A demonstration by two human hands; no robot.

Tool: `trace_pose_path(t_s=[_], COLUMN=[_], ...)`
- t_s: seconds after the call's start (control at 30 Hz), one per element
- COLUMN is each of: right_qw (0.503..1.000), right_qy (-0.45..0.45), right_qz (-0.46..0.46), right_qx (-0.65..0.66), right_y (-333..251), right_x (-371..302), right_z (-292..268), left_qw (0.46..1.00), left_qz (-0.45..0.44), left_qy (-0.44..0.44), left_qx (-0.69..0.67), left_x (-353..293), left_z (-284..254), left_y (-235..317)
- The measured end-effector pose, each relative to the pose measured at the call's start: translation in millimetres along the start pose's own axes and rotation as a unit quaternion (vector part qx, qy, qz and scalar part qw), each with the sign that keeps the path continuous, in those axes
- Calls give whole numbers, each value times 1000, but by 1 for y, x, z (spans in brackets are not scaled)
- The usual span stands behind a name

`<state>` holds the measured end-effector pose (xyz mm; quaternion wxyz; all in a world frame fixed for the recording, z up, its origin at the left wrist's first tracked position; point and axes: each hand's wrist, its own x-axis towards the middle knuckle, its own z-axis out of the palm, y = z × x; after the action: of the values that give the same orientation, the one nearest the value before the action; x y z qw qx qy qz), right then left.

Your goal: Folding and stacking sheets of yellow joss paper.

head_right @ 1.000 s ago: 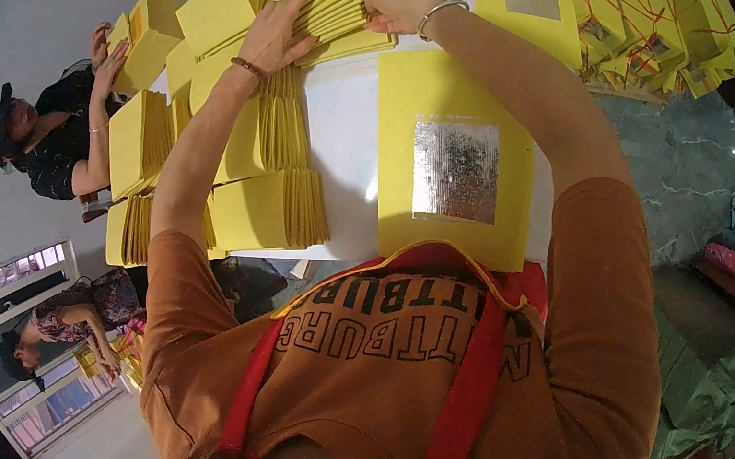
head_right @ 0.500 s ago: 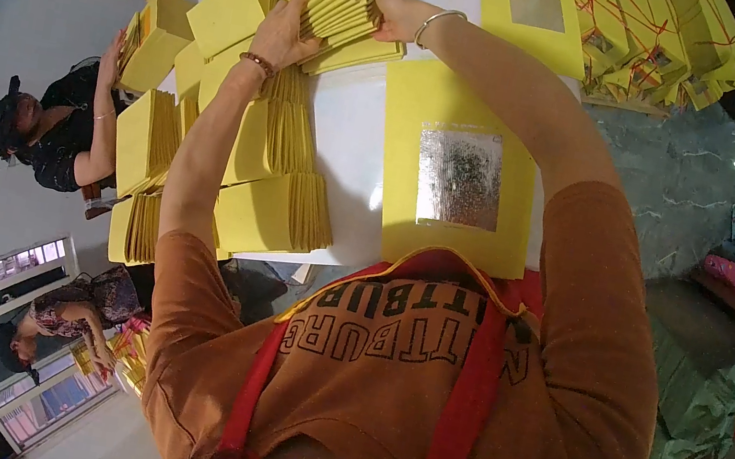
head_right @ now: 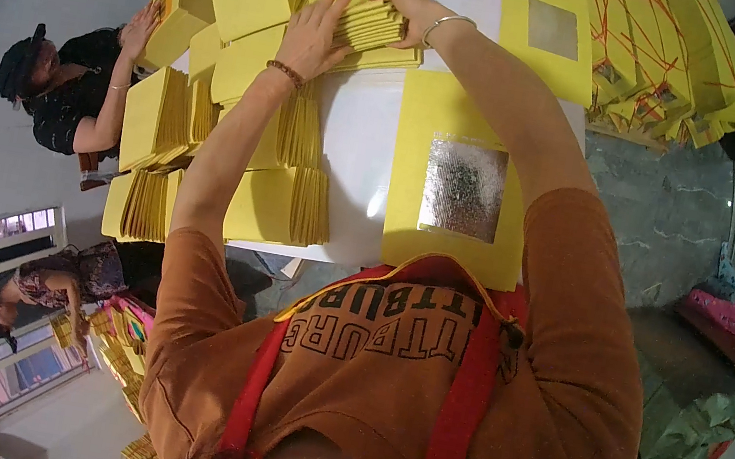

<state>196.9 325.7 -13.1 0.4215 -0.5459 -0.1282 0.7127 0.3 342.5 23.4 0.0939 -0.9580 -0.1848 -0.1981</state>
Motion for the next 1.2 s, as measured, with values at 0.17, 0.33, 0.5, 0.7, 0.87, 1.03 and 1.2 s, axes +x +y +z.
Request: trace_pose_path(t_s=[0.17,0.33,0.5,0.7,0.87,1.03,1.2], right_qw=[999,998,997,996,994,991,996], right_qy=[-26,-46,-54,-64,-93,-127,-84], right_qz=[18,-8,-4,-13,-16,12,3], right_qx=[8,39,46,58,52,39,36], right_y=[-5,-8,-7,-4,4,25,23], right_x=[-4,-13,-21,-12,4,-6,-12], right_z=[-3,4,7,-3,-17,-19,-12], left_qw=[940,981,974,982,988,978,974], left_qz=[-21,34,16,6,37,20,-15], left_qy=[-328,-145,-138,-129,-114,-185,-225], left_qx=[-88,125,179,136,97,90,-17], left_x=[-2,-31,-25,-25,-41,-59,-52], left_z=[-15,58,80,71,39,27,26], left_y=[44,46,50,48,83,91,72])
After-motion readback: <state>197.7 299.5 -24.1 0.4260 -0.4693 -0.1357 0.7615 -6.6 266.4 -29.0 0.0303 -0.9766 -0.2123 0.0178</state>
